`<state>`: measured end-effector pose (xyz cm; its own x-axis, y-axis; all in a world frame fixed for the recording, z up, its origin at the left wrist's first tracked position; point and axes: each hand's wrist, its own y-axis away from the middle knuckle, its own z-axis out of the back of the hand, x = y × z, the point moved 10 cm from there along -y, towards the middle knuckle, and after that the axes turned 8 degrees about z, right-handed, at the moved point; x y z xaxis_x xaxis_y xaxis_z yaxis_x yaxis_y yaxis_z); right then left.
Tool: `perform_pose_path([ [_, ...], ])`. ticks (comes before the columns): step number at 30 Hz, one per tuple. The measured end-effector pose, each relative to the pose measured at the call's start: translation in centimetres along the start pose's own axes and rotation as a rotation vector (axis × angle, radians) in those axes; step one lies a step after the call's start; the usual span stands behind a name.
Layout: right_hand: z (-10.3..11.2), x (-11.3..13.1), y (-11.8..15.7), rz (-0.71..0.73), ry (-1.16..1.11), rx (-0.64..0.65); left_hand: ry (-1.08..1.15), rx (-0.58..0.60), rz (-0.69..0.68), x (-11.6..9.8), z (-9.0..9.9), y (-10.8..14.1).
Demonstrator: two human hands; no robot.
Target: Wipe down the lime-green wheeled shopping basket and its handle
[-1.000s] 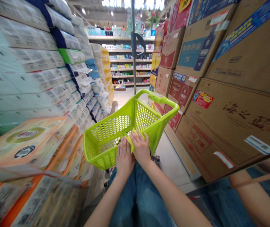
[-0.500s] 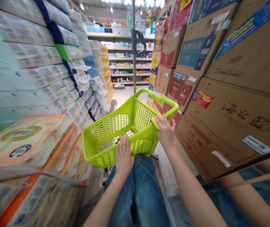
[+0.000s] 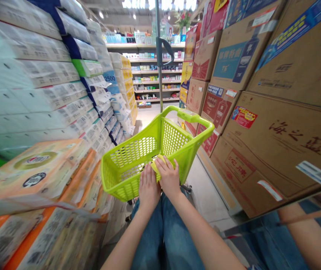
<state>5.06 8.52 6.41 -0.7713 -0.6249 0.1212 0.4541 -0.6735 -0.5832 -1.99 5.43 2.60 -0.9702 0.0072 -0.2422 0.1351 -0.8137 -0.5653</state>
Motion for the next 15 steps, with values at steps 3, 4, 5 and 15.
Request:
perform_pose_path([
  [3, 1.1, -1.9, -0.3, 0.09, 0.039, 0.047, -0.003, 0.015, 0.006, -0.1, 0.3, -0.1],
  [4, 1.8, -3.1, -0.4, 0.099, 0.061, 0.051, 0.001, 0.024, 0.01, -0.1, 0.4, -0.2],
  [5, 2.7, -4.6, -0.6, 0.093, 0.09, 0.044, 0.006, 0.034, 0.013, -0.2, 0.4, -0.2],
  [15, 6.9, -11.4, -0.8, -0.216, 0.233, -0.157, 0.038, 0.058, 0.038, -0.4, 0.7, -0.3],
])
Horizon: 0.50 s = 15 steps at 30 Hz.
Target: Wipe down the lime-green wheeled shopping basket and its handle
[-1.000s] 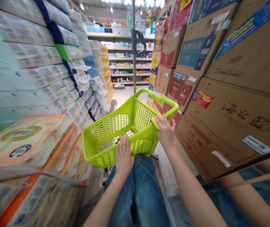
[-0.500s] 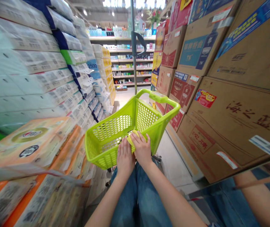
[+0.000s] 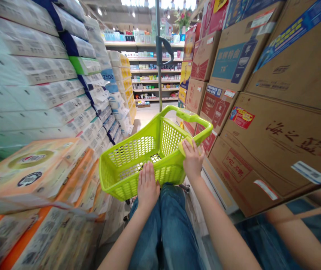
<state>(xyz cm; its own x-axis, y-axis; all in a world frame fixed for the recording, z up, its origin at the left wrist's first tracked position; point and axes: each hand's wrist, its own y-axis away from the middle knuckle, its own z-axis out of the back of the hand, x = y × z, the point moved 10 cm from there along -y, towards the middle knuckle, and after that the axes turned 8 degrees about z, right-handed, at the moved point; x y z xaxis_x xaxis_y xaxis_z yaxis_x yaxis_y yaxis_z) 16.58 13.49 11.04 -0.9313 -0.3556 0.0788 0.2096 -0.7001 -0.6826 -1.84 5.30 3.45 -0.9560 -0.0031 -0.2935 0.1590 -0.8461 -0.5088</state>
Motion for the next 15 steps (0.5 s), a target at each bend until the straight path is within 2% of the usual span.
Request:
perform_pose_path([
  [5, -3.1, 9.0, 3.3, 0.104, -0.165, 0.099, -0.044, -0.024, -0.021, 0.2, -0.5, 0.2],
  [8, -3.9, 12.1, 4.6, 0.132, -0.224, 0.116, -0.071, -0.039, -0.029, 0.4, -1.0, 0.3],
  [12, -3.6, 12.1, 4.7, 0.213, -0.201, 0.131, -0.056, -0.047, -0.036, 0.4, -0.9, 0.3],
  [15, -2.6, 9.3, 3.8, 0.272, -0.129, 0.139, -0.028, -0.042, -0.038, 0.3, -0.3, 0.3],
])
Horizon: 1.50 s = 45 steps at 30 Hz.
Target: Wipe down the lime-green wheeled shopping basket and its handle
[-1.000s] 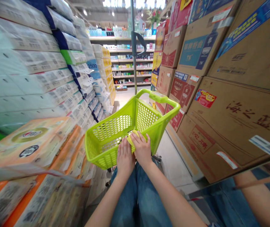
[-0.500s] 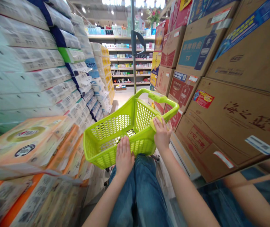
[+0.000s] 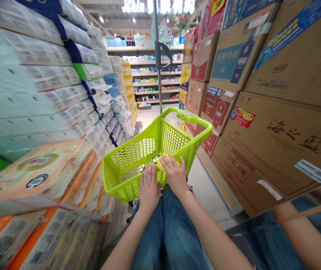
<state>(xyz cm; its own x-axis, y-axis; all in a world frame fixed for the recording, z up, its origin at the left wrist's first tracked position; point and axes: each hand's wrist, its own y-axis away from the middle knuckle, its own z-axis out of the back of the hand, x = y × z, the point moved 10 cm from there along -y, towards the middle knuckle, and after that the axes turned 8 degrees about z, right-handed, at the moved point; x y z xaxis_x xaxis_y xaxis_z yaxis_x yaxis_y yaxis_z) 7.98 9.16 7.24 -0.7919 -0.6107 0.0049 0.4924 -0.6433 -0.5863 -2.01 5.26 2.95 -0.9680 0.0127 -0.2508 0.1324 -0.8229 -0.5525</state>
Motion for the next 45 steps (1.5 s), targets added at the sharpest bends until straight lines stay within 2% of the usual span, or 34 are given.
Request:
perform_pose_path([
  [5, 4.1, -9.1, -0.3, -0.133, 0.166, -0.096, 0.005, 0.044, 0.004, -0.2, 0.3, -0.2],
  [8, 5.6, -11.9, -0.5, -0.228, 0.19, -0.163, 0.003, 0.042, 0.016, -0.3, 0.4, -0.2],
  [9, 5.6, -11.7, -0.5, -0.247, 0.184, -0.171, 0.005, 0.039, 0.02, -0.3, 0.4, -0.2],
  [11, 4.7, -9.9, -0.5, -0.249, 0.153, -0.16, 0.009, 0.035, 0.026, -0.4, 0.4, -0.2],
  [17, -0.6, 1.0, 0.2, -0.082, -0.037, -0.045, -0.017, 0.008, 0.012, -0.2, -0.2, 0.0],
  [20, -1.6, 3.2, 0.4, -0.042, -0.087, -0.045, -0.026, 0.007, 0.005, 0.0, -0.4, 0.1],
  [23, -1.4, 3.1, 0.3, 0.011, -0.068, -0.032, -0.028, 0.011, 0.003, 0.1, -0.3, 0.1],
  [26, -0.5, 1.5, 0.1, 0.08, -0.017, 0.0, -0.018, 0.019, 0.007, 0.1, -0.1, 0.0],
  [33, 3.7, -7.2, -0.5, 0.029, 0.144, -0.028, 0.014, 0.049, 0.006, 0.0, 0.2, -0.2],
  [36, 4.7, -9.1, -0.6, 0.013, 0.173, -0.049, 0.023, 0.05, 0.009, 0.0, 0.2, -0.2],
  [40, 4.0, -8.1, -0.2, -0.023, 0.161, -0.026, 0.024, 0.044, 0.024, -0.1, 0.1, -0.2],
  [45, 1.2, -2.6, 0.6, 0.033, 0.038, 0.039, -0.014, 0.027, 0.032, -0.2, 0.1, -0.2],
])
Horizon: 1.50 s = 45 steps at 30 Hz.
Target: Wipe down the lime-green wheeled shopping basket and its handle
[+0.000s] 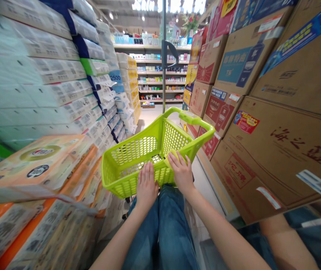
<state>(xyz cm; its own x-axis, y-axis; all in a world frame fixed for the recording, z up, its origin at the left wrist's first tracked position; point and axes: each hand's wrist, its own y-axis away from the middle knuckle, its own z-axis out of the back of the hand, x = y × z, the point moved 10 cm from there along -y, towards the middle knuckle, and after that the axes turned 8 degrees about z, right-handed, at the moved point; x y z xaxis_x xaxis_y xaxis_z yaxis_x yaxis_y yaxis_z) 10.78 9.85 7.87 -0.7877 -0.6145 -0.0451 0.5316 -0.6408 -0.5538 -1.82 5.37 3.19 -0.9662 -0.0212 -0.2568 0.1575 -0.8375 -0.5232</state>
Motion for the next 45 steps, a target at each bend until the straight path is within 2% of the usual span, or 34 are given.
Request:
perform_pose_path([
  [5, -2.2, 5.0, -0.2, 0.031, -0.108, 0.011, -0.032, -0.005, -0.007, -0.1, 0.1, -0.1],
  [7, -2.5, 5.6, -0.4, 0.029, -0.121, 0.008, -0.032, -0.009, -0.005, -0.1, 0.2, -0.1],
  [10, -2.1, 5.3, -0.5, 0.078, -0.116, 0.013, -0.03, -0.003, -0.009, -0.1, 0.3, -0.1],
  [12, -1.4, 3.9, -0.5, 0.113, -0.1, 0.016, -0.032, 0.005, -0.013, -0.1, 0.3, -0.1],
  [14, -0.4, 1.1, -0.6, 0.09, -0.062, 0.0, -0.032, 0.012, -0.011, -0.1, 0.2, -0.1],
  [18, 2.2, -6.1, -1.7, -0.103, 0.04, -0.1, -0.01, 0.015, -0.013, -0.1, 0.1, 0.0],
  [20, 2.9, -8.2, -2.2, -0.208, 0.049, -0.154, -0.001, 0.01, -0.01, 0.0, 0.0, 0.0],
  [21, 2.9, -8.5, -2.4, -0.246, 0.041, -0.172, 0.002, 0.007, -0.005, 0.0, 0.0, 0.0],
  [22, 2.7, -8.1, -2.5, -0.266, 0.027, -0.18, 0.004, 0.005, 0.0, 0.0, -0.1, 0.0],
  [24, 1.7, -5.7, -2.6, -0.249, -0.016, -0.172, 0.007, 0.001, 0.004, 0.0, -0.1, 0.0],
  [29, -1.9, 3.3, -2.3, -0.126, -0.149, -0.09, -0.017, 0.005, 0.002, 0.0, -0.2, 0.1],
  [32, -2.9, 5.2, -2.0, -0.147, -0.167, -0.074, -0.04, 0.019, 0.003, 0.1, -0.3, 0.0],
  [36, -3.1, 5.1, -1.8, -0.111, -0.155, -0.053, -0.035, 0.021, 0.001, 0.2, -0.2, 0.0],
  [41, -2.4, 4.2, -1.6, 0.116, -0.073, 0.011, 0.0, 0.031, -0.005, 0.1, 0.2, 0.0],
  [43, -1.4, 2.1, -1.6, 0.157, -0.016, 0.033, 0.019, 0.034, 0.0, 0.1, 0.4, 0.0],
  [45, 0.1, -1.5, -1.6, 0.111, 0.051, 0.021, 0.031, 0.04, 0.001, 0.1, 0.5, -0.1],
])
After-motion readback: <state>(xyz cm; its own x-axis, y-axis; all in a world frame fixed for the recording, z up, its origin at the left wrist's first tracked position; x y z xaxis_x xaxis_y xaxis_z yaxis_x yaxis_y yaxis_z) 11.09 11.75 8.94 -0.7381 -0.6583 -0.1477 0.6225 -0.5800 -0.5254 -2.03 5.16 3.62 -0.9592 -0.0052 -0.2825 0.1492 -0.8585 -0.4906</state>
